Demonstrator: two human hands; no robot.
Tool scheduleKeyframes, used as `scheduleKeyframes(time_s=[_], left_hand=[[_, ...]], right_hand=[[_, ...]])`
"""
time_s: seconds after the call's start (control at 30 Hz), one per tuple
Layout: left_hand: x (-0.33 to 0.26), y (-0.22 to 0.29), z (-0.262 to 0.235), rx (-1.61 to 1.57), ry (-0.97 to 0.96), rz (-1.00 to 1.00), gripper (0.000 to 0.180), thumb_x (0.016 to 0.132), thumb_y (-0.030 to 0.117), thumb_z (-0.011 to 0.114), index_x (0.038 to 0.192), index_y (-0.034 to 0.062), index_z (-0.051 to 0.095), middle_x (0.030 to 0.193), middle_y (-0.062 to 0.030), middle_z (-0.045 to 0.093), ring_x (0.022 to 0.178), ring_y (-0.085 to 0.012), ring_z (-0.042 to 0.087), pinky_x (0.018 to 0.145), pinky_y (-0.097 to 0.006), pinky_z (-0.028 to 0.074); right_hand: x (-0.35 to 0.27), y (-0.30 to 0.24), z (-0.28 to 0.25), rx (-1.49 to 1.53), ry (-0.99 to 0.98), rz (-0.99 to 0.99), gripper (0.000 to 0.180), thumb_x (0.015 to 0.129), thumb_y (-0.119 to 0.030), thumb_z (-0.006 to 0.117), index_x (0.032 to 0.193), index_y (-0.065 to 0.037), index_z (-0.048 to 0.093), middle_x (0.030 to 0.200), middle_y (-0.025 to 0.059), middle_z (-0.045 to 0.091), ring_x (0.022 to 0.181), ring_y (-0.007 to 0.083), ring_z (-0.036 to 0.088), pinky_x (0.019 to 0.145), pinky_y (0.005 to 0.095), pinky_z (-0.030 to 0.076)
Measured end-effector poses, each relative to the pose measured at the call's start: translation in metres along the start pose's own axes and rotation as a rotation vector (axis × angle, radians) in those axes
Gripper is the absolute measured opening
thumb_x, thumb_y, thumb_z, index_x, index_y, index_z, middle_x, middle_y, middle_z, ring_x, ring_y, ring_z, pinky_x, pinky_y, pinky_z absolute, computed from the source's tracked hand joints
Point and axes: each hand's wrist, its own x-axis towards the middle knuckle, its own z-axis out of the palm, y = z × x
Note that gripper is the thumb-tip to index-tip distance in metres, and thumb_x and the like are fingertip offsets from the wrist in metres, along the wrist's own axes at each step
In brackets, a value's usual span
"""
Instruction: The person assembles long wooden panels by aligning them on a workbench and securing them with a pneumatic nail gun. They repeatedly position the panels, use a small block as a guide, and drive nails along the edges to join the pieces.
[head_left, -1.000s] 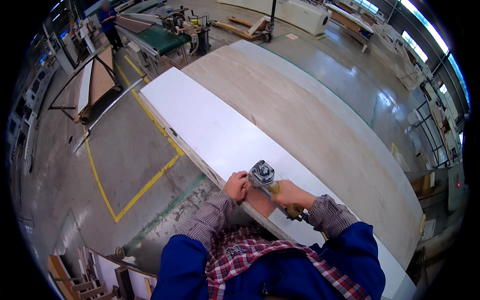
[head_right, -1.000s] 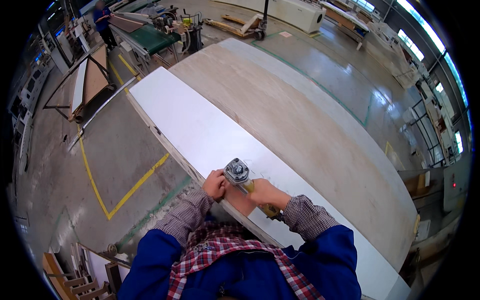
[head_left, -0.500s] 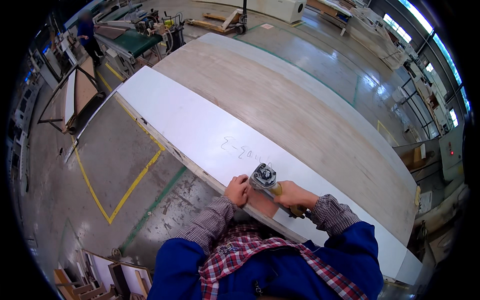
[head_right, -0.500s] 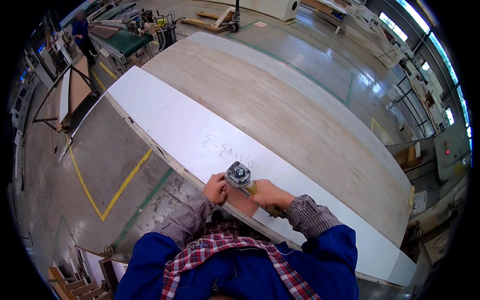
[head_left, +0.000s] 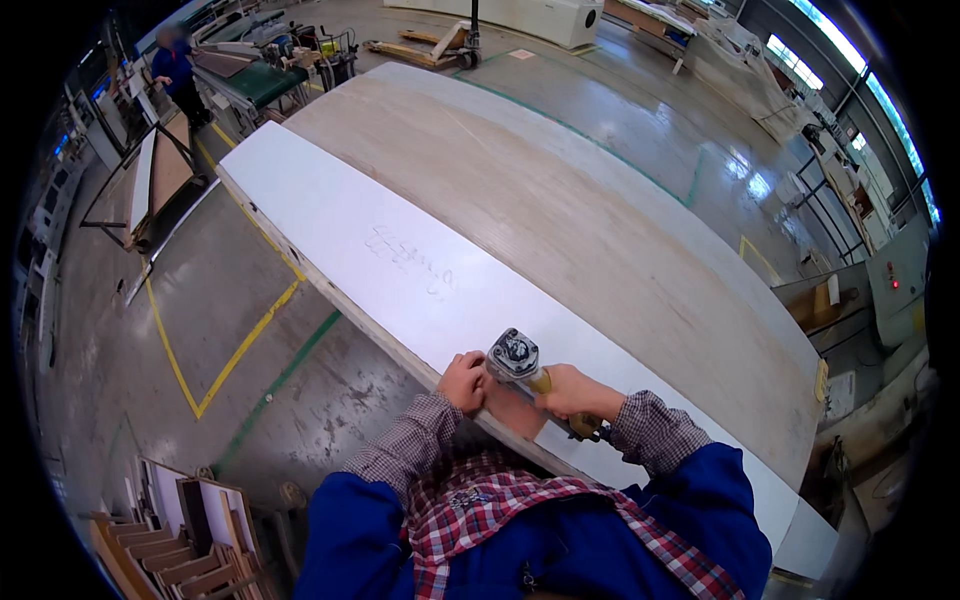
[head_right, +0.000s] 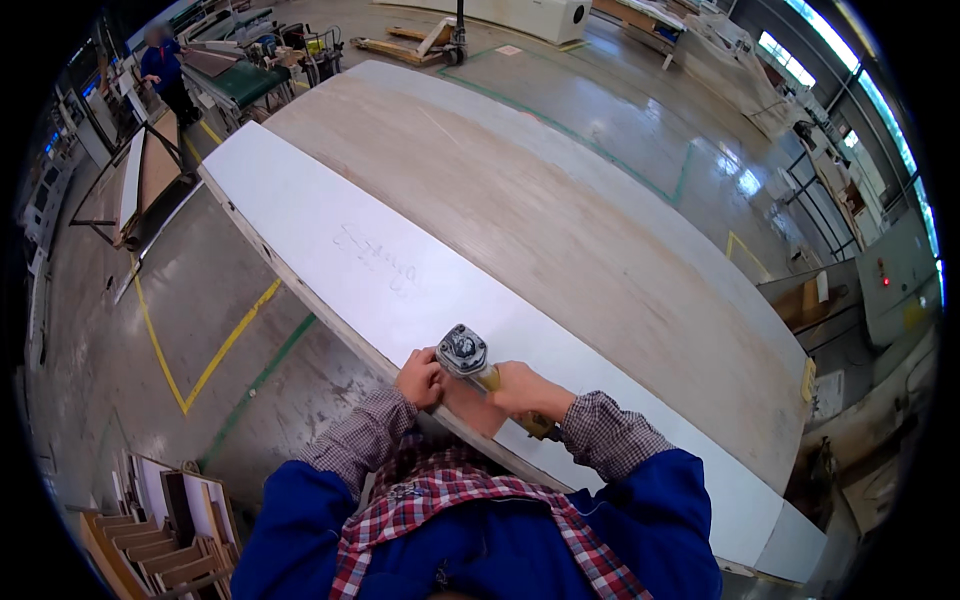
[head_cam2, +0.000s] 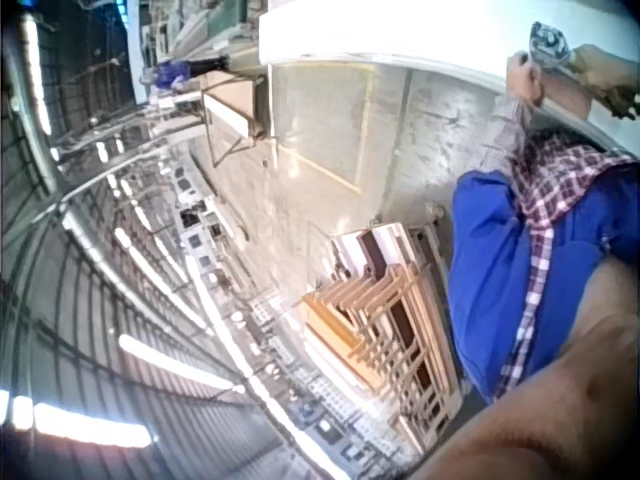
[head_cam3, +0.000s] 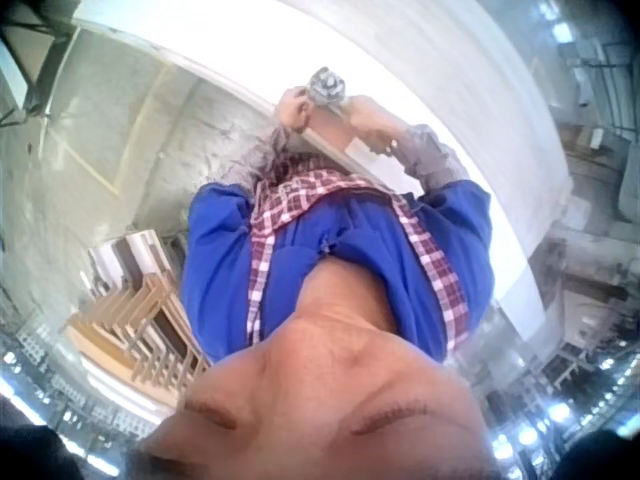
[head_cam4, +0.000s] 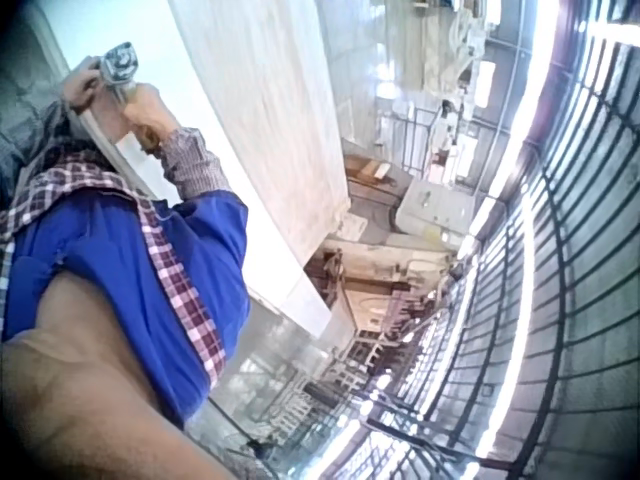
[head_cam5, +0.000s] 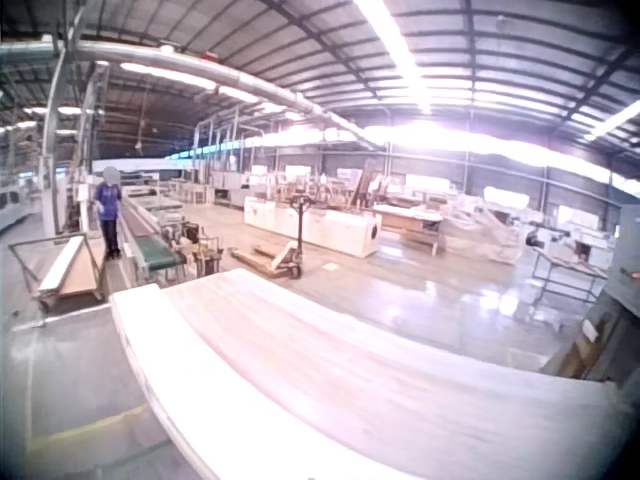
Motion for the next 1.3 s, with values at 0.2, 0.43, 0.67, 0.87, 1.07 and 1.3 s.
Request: scheduleKeyframes(time_s=[0.2, 0.43, 0.67, 0.87, 1.07, 1.3], left_hand=[[-0.014, 0.043, 0.044, -0.02, -0.015, 0.032, 0.014, 0.058, 0.004, 0.056, 0.072, 0.0005, 0.055, 0.115, -0.0175, 0.048, 0.097, -0.0354, 0.046, 0.085, -0.041, 0.041], [-0.027, 0.098, 0.108, -0.101, -0.012, 0.057, 0.01, 0.059, 0.004, 0.057, 0.065, 0.0005, 0.051, 0.114, -0.0178, 0.049, 0.097, -0.0351, 0.046, 0.085, -0.041, 0.042], [-0.04, 0.159, 0.167, -0.076, -0.061, 0.055, 0.01, 0.059, 0.004, 0.058, 0.066, 0.0008, 0.052, 0.113, -0.0165, 0.049, 0.097, -0.034, 0.047, 0.084, -0.04, 0.042], [-0.057, 0.22, 0.226, -0.032, -0.046, 0.07, 0.011, 0.058, 0.003, 0.058, 0.068, 0.001, 0.053, 0.112, -0.0156, 0.049, 0.097, -0.0334, 0.047, 0.083, -0.04, 0.043], [-0.069, 0.27, 0.274, -0.031, -0.152, 0.076, 0.014, 0.058, 0.003, 0.059, 0.071, -0.0004, 0.054, 0.112, -0.0152, 0.049, 0.096, -0.0332, 0.046, 0.084, -0.04, 0.043], [-0.08, 0.326, 0.329, -0.053, -0.291, 0.11, 0.014, 0.059, 0.003, 0.059, 0.072, -0.0013, 0.054, 0.113, -0.0151, 0.047, 0.099, -0.0324, 0.045, 0.083, -0.039, 0.044]], right_hand=[[-0.051, 0.039, -0.01, -0.129, 0.018, -0.004, 0.03, 0.067, -0.018, 0.061, 0.088, 0.004, 0.058, 0.073, 0.0202, 0.062, 0.068, 0.0305, 0.062, 0.062, 0.0369, 0.048], [-0.109, 0.108, -0.013, -0.144, 0.058, -0.049, 0.031, 0.065, -0.013, 0.059, 0.091, 0.003, 0.057, 0.079, 0.0211, 0.062, 0.074, 0.0295, 0.06, 0.069, 0.0353, 0.047], [-0.171, 0.174, -0.021, -0.142, 0.066, -0.064, 0.033, 0.064, -0.014, 0.06, 0.092, 0.003, 0.057, 0.077, 0.0197, 0.062, 0.071, 0.0284, 0.06, 0.068, 0.0347, 0.047], [-0.226, 0.236, -0.027, -0.129, 0.066, -0.067, 0.031, 0.064, -0.015, 0.062, 0.09, 0.002, 0.059, 0.08, 0.0213, 0.062, 0.075, 0.0324, 0.061, 0.068, 0.037, 0.048], [-0.281, 0.301, -0.029, -0.133, 0.065, -0.081, 0.032, 0.063, -0.013, 0.06, 0.092, 0.002, 0.058, 0.078, 0.0201, 0.063, 0.071, 0.029, 0.061, 0.067, 0.0349, 0.048], [-0.346, 0.368, -0.032, -0.098, 0.05, -0.05, 0.034, 0.065, -0.02, 0.064, 0.091, 0.001, 0.058, 0.086, 0.0227, 0.062, 0.081, 0.0358, 0.06, 0.072, 0.0383, 0.048]])
